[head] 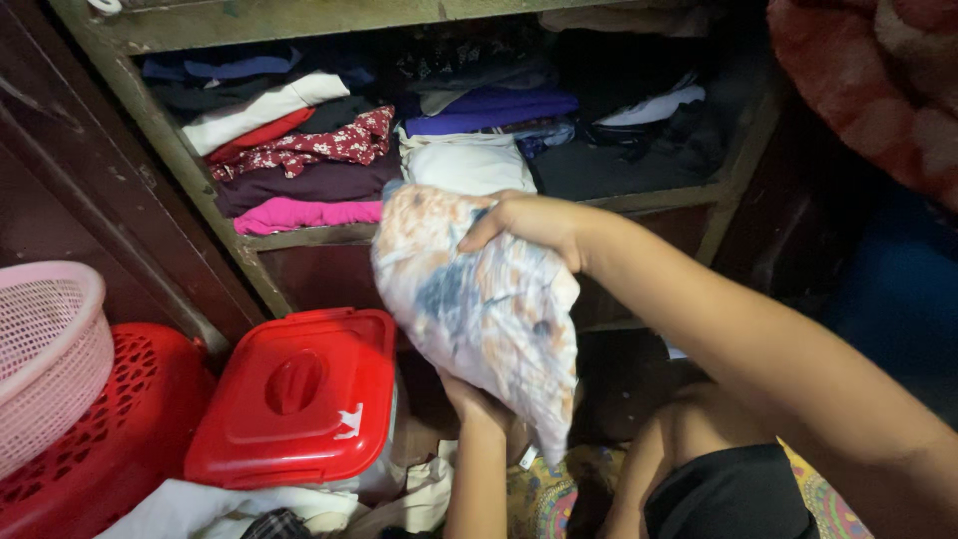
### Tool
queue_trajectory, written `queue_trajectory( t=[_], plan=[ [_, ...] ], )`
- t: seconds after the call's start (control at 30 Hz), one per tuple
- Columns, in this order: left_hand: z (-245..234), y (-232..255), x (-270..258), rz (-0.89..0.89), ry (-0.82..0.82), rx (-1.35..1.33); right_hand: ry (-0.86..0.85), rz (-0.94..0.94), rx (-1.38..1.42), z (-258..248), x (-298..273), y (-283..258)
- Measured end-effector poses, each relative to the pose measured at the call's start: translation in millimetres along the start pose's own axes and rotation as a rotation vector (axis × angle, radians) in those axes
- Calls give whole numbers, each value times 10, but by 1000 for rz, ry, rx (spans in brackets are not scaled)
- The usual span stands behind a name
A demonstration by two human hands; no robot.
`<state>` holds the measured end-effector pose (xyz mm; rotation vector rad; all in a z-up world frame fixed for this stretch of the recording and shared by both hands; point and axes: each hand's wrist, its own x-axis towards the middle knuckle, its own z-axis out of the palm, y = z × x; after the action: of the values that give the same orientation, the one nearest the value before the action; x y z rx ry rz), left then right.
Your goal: The person folds and organizes items of clothing, including a plaid skirt and several shirts, and places them into a wooden wardrobe.
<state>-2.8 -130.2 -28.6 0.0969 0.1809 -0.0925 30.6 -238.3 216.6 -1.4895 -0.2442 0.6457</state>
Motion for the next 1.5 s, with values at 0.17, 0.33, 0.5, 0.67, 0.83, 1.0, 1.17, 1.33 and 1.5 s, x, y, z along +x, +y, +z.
queue_trajectory(
  t=[0.17, 0.33, 0.5, 0.67, 0.83, 1.0, 1.17, 1.33, 1.5],
  plan=[
    [-261, -109, -213, -36, 137, 15, 127, -44, -172, -319, 166, -53],
    [-282, -454, -331, -129, 208, 5, 201, -40, -232, -456, 188, -54],
    [-27, -626, -672, -243, 278, -34, 216, -67, -190, -511, 142, -174],
    [5, -548, -898, -329, 334, -65, 140, -100, -152, -487, 40, -268],
    [-778, -276, -184, -225, 249, -33, 127, -89, -201, -535, -25, -285],
    [-1310, -205, 378, -154, 163, -38, 78, -71, -169, -516, 60, -164],
    [-421, 87, 43, -111, 60, -52, -71, -4, -251, -375, -32, -59],
    [-107, 189, -16, -123, -214, -88, -317, 118, -145, -244, -149, 45],
    [43, 192, 68, -93, -266, -54, -516, 178, -149, -206, -116, 127]
  ],
)
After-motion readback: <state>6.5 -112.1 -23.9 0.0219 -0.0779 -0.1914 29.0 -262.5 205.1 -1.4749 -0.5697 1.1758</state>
